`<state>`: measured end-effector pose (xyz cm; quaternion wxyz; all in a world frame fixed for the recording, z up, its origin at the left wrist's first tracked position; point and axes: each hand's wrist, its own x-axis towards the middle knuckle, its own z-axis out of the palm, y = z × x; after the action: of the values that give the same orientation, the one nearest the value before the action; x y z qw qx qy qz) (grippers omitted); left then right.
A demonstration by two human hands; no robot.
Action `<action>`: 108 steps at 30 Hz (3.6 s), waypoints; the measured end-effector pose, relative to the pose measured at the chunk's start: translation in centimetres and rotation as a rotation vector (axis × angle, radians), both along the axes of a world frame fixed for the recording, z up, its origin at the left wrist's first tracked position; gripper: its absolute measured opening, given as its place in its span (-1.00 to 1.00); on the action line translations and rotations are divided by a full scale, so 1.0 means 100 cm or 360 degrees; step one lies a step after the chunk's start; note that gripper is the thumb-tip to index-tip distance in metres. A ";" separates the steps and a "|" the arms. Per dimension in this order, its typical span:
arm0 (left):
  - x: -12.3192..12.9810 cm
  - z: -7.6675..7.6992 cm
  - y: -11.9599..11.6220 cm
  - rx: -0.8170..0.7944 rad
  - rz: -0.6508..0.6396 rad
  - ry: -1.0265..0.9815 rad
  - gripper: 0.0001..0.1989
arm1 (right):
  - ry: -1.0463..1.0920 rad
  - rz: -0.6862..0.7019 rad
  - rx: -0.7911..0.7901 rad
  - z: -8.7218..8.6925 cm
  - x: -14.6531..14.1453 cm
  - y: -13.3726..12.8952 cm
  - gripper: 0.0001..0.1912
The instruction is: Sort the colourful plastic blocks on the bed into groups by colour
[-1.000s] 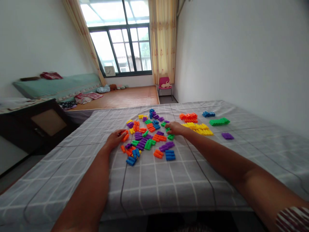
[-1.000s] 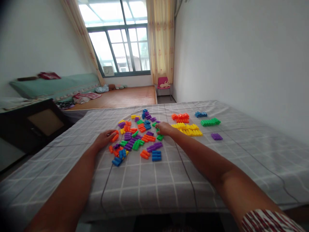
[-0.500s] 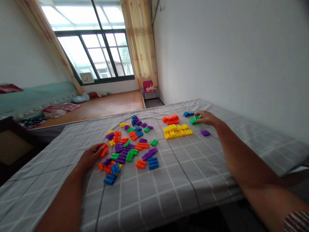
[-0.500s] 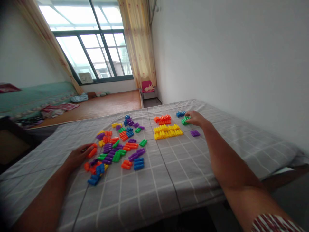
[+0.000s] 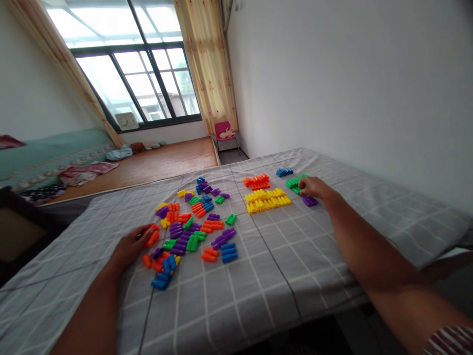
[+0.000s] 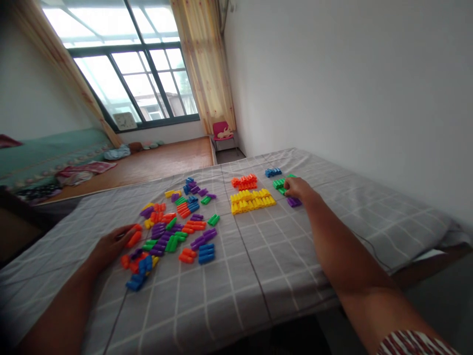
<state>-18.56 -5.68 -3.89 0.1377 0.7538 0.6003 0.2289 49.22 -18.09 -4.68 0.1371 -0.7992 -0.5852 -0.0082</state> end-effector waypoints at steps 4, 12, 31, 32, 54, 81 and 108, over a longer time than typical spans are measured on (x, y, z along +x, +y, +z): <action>0.000 0.000 -0.001 0.0001 0.0012 -0.0042 -0.40 | -0.0023 -0.0034 0.0016 -0.005 -0.001 0.001 -0.83; -0.001 -0.001 -0.001 -0.0017 0.0003 0.0000 -0.36 | 0.0090 0.0025 0.0170 -0.003 0.008 -0.003 -0.80; 0.001 0.001 -0.003 0.0007 -0.0016 0.0014 -0.33 | 0.0287 -0.0576 0.0610 0.015 0.005 -0.023 -0.71; 0.001 0.001 -0.003 0.0011 -0.0026 0.0009 -0.33 | 0.0311 -0.0556 0.0622 0.014 0.004 -0.022 -0.71; 0.005 -0.012 -0.003 0.0090 -0.0106 -0.0044 -0.39 | 0.0264 0.0816 0.0410 0.047 -0.173 0.022 -0.75; 0.000 -0.005 -0.004 0.0028 -0.0098 -0.0052 -0.34 | 0.0420 0.0764 0.0361 0.042 -0.145 0.032 -0.68; 0.006 0.007 -0.007 -0.0031 -0.0004 0.0052 -0.31 | 0.0241 0.0080 0.0379 -0.014 0.027 -0.032 -0.80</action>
<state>-17.95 -6.40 -3.22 0.1355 0.7569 0.6036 0.2105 51.94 -21.26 -6.12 0.2748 -0.7607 -0.5879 -0.0138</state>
